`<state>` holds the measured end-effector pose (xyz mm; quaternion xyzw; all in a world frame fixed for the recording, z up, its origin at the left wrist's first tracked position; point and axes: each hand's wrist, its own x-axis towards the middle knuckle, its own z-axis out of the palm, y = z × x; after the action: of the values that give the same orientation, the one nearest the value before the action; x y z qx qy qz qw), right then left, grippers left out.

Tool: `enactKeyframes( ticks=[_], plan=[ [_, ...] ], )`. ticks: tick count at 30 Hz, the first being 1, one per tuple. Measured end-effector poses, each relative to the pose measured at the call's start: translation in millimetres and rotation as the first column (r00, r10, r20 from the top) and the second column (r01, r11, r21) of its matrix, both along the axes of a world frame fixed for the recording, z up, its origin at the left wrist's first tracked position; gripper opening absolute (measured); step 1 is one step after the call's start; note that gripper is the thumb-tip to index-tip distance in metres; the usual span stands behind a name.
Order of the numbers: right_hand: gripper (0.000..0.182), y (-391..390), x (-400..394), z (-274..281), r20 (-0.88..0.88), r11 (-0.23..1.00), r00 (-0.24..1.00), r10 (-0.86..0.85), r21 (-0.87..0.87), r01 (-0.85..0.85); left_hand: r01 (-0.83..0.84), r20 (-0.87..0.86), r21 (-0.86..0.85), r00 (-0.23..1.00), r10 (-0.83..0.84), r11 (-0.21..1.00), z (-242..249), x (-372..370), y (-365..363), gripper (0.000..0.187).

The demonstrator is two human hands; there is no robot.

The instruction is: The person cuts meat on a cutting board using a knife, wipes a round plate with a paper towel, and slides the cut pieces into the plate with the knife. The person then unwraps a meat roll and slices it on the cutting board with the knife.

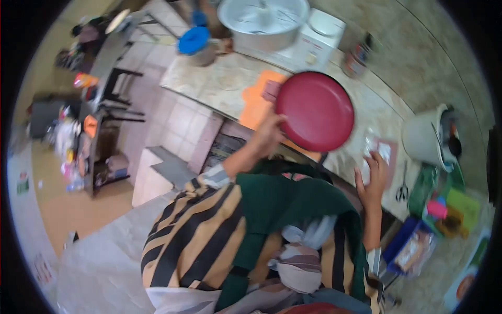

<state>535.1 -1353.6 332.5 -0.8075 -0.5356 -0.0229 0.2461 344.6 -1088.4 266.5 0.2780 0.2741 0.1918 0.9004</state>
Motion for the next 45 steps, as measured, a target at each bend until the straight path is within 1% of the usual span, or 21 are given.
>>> enactKeyframes(
  ticks=[1,4,7,9,10,11,12,13,14,15,17,22,26,29,31,34,36,38,42,44,45],
  plan=[
    [0.037,-4,2,-7,0.045,0.998,0.997,-0.064,-0.014,0.065,-0.015,-0.137,0.010,0.990,0.016,1.000,-32,-13,10,0.047],
    [0.040,-25,24,-38,-0.041,0.949,0.968,-0.248,-0.209,0.235,-0.146,-0.039,0.100,0.988,0.151,0.984,0,-24,23,0.045],
    [0.043,-43,34,-64,-0.019,0.897,0.941,-0.338,-0.308,0.316,-0.248,-0.083,0.175,0.961,0.265,0.953,17,-37,26,0.035],
    [0.042,-49,46,-96,0.001,0.882,0.942,-0.337,-0.350,0.316,-0.251,-0.170,0.159,0.946,0.277,0.955,-3,-47,28,0.028],
    [0.046,-44,45,-106,-0.014,0.792,0.900,-0.435,-0.481,0.376,-0.300,-0.334,0.096,0.889,0.315,0.949,6,-49,22,0.024],
    [0.055,-47,51,-124,-0.039,0.800,0.909,-0.415,-0.491,0.344,0.029,-0.496,0.624,0.787,0.368,0.781,-10,-58,8,0.024],
    [0.053,-40,53,-127,-0.040,0.830,0.943,-0.331,-0.489,0.270,0.113,-0.584,0.558,0.758,0.292,0.822,19,-56,7,0.025],
    [0.051,-46,71,-140,0.058,0.837,0.993,-0.102,-0.535,0.117,0.019,-0.501,0.501,0.821,0.273,0.865,15,-54,2,0.038],
    [0.052,-50,89,-174,0.074,0.832,0.984,-0.159,-0.527,0.174,-0.250,-0.392,0.122,0.877,0.278,0.961,11,-43,7,0.055],
    [0.049,-25,72,-124,0.016,0.760,0.985,-0.172,-0.634,0.143,-0.285,-0.245,0.144,0.917,0.314,0.948,9,-37,1,0.067],
    [0.041,-36,85,-160,0.086,0.808,0.946,-0.313,-0.500,0.313,-0.314,-0.217,0.120,0.917,0.334,0.942,20,-36,-10,0.067],
    [0.041,-36,98,-144,0.041,0.832,0.981,-0.189,-0.524,0.182,-0.379,-0.180,0.082,0.904,0.387,0.922,18,-37,-29,0.068],
    [0.040,-16,112,-142,-0.079,0.892,0.965,-0.248,-0.406,0.196,-0.523,-0.188,0.110,0.824,0.535,0.845,11,-57,-40,0.066],
    [0.033,15,118,-128,-0.139,0.983,0.990,0.032,-0.177,-0.057,-0.623,-0.245,0.104,0.739,0.627,0.775,12,-88,-47,0.060],
    [0.031,38,114,-125,-0.085,0.995,0.992,0.093,-0.024,-0.096,-0.709,-0.323,0.081,0.646,0.691,0.700,11,-112,-47,0.047],
    [0.026,78,71,-75,-0.165,0.991,0.977,0.131,0.051,-0.125,-0.788,-0.363,0.016,0.569,0.738,0.616,11,-151,-37,0.029],
    [0.025,102,36,-48,-0.213,0.989,0.967,0.140,0.069,-0.128,-0.868,-0.275,0.078,0.455,0.847,0.491,-1,-181,-21,0.029],
    [0.021,134,3,-41,-0.352,0.971,0.909,0.222,0.161,-0.174,-0.892,-0.226,0.076,0.420,0.879,0.445,6,-210,-3,0.029],
    [0.017,206,-84,-28,-0.365,0.920,0.846,0.389,0.209,-0.332,-0.954,-0.150,0.071,0.278,0.949,0.291,9,-272,41,0.031],
    [0.016,252,-131,-25,-0.282,0.884,0.838,0.468,0.156,-0.441,-0.949,-0.136,0.072,0.296,0.946,0.307,15,-312,63,0.031],
    [0.017,279,-158,-23,-0.384,0.823,0.728,0.568,0.282,-0.494,-0.940,-0.136,0.075,0.320,0.938,0.332,21,-333,77,0.031]
  ],
)
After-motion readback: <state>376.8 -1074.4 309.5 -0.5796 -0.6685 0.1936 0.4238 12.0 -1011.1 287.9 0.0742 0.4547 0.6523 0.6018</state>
